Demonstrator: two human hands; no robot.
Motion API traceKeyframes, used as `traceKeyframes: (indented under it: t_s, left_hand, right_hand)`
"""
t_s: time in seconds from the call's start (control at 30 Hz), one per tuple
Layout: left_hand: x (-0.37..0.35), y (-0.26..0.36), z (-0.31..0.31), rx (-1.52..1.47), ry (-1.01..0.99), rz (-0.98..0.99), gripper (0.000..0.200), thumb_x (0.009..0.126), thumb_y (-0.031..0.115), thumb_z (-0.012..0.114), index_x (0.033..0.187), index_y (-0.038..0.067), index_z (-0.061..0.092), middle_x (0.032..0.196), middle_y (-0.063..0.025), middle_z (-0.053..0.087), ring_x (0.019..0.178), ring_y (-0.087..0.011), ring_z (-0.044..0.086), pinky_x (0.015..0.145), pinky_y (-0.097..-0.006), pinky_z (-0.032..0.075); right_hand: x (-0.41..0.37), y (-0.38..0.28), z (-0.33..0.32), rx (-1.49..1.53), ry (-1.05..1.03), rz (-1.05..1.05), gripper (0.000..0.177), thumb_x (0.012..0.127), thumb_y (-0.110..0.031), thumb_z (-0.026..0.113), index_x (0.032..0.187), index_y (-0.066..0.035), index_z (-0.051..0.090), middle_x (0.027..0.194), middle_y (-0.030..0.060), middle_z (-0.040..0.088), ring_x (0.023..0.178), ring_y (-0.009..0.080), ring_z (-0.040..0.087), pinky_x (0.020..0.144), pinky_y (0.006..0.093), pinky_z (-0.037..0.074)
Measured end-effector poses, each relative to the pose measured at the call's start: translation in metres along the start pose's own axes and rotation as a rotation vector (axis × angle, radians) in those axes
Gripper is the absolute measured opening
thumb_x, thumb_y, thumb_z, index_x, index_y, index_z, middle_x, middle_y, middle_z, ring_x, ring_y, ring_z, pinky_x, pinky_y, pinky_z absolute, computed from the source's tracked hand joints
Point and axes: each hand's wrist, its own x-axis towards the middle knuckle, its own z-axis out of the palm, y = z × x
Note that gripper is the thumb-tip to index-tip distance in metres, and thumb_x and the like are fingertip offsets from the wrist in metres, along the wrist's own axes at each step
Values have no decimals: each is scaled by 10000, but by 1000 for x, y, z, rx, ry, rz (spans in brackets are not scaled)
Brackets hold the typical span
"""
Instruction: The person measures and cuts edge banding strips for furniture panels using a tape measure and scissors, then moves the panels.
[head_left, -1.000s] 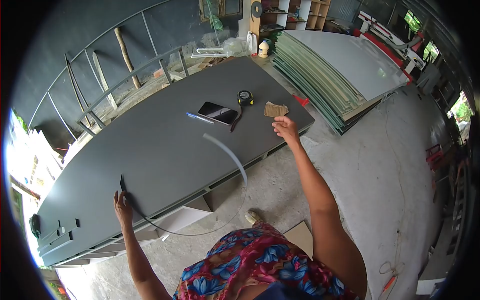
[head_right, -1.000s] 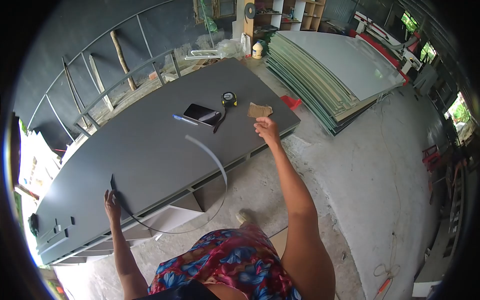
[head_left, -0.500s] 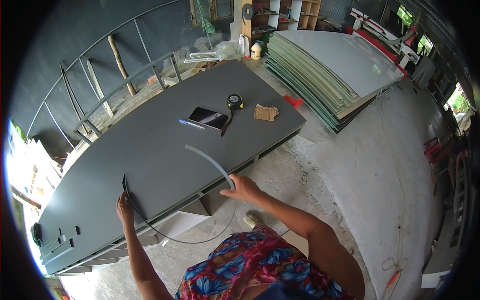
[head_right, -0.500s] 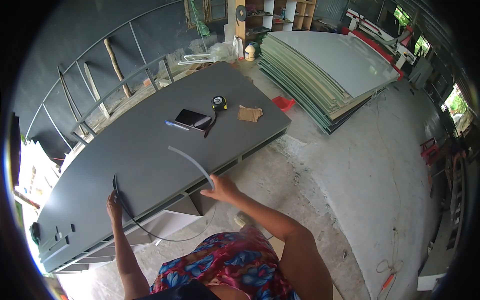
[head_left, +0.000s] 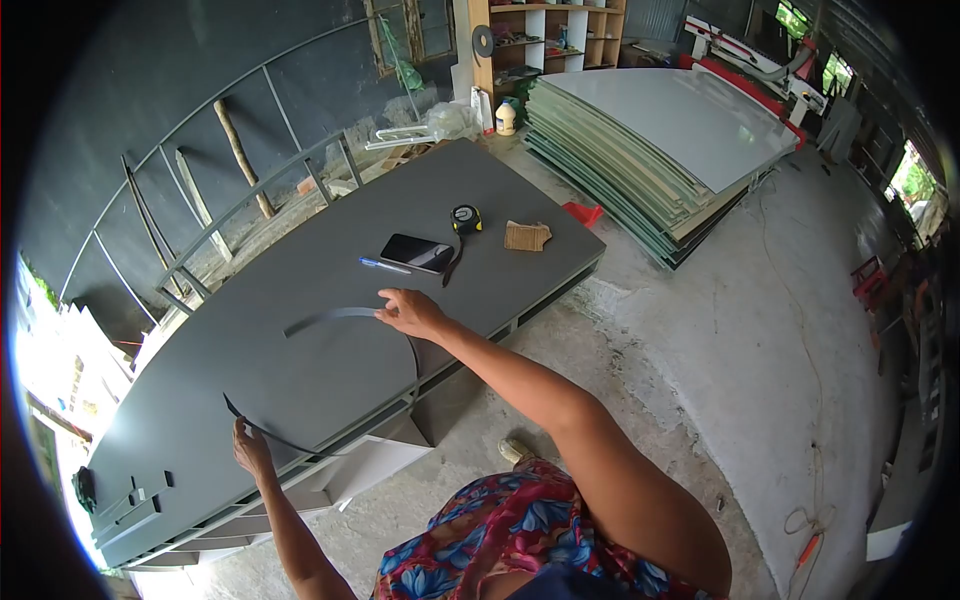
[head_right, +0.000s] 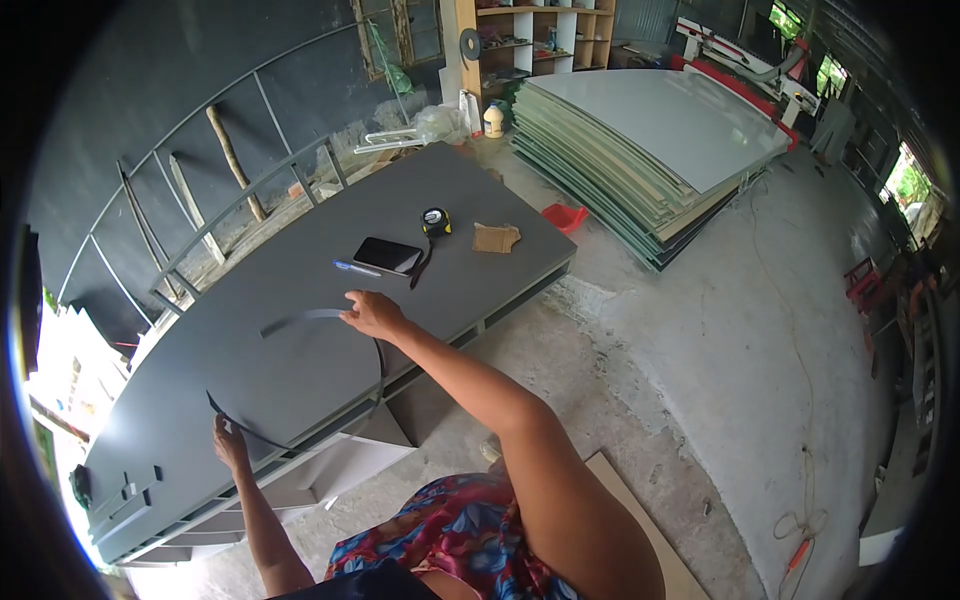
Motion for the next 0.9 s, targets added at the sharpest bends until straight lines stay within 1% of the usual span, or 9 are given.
traceKeyframes:
  t_s: [0.23, 0.33, 0.37, 0.47, 0.57, 0.63, 0.7, 0.77, 0.9]
  left_hand:
    - [-2, 13, 12, 102, -136, -147, 357, 743, 92, 494, 1098, 117, 517, 1013, -112, 555, 930, -298, 537, 760, -403, 421]
    - [1, 9, 19, 34, -81, -176, 388, 743, 68, 485, 1127, 115, 508, 1068, -114, 532, 971, -300, 515, 810, -401, 405]
    - [0, 24, 13, 12, 19, -158, 393, 739, 59, 484, 1128, 110, 509, 1079, -117, 526, 982, -302, 508, 826, -401, 396]
    - [-6, 93, -12, -68, 306, -39, 331, 760, 61, 518, 1089, 81, 536, 1078, -129, 532, 974, -294, 517, 825, -385, 413]
    - [-21, 201, -26, -484, 312, -101, 210, 808, 111, 547, 1005, 42, 561, 933, -105, 571, 852, -205, 560, 731, -322, 468]
    - [-36, 276, -12, -848, 286, 17, 136, 841, 159, 552, 850, 23, 563, 704, -40, 538, 641, -86, 514, 569, -211, 446]
    - [-64, 370, -11, -944, 211, 65, 219, 855, 139, 532, 662, 55, 473, 562, 29, 420, 516, -22, 383, 462, -166, 342]
    - [-94, 447, 8, -1099, 110, 39, 334, 869, 164, 513, 578, 101, 362, 513, 55, 346, 475, -15, 295, 423, -176, 243]
    - [-145, 572, 47, -1308, -99, 25, 378, 904, 240, 444, 571, 114, 317, 509, 67, 307, 465, -17, 255, 417, -183, 189]
  right_hand:
    - [-30, -12, -20, 123, -113, -87, 306, 779, -249, 581, 993, -30, 569, 830, 135, 631, 736, 253, 615, 670, 327, 480]
    - [-74, -5, -64, 141, -179, -120, 243, 787, -217, 583, 953, -39, 587, 783, 121, 633, 674, 216, 619, 630, 295, 481]
    - [-91, 4, -81, 174, -162, -125, 219, 789, -206, 585, 935, -42, 593, 764, 115, 632, 650, 200, 618, 612, 281, 480]
    - [-143, 55, -136, 231, -115, 94, 195, 800, -168, 577, 941, -34, 590, 765, 102, 635, 648, 150, 610, 609, 251, 474]
    - [-194, 121, -202, 295, 39, 336, 185, 819, -122, 549, 967, -16, 582, 785, 74, 629, 662, 120, 595, 620, 236, 474]
    - [-228, 167, -252, 347, 192, 447, 187, 831, -106, 528, 982, -4, 572, 805, 73, 620, 674, 125, 594, 625, 231, 475]
    - [-256, 194, -307, 390, 306, 531, 184, 836, -87, 517, 990, 1, 564, 820, 84, 619, 680, 129, 596, 634, 229, 476]
    - [-284, 224, -355, 346, 395, 610, 187, 844, -112, 509, 993, -13, 564, 812, 74, 621, 673, 125, 593, 611, 226, 466]
    - [-317, 272, -431, 261, 428, 780, 192, 852, -153, 501, 976, -24, 570, 803, 67, 623, 652, 112, 587, 561, 213, 434]
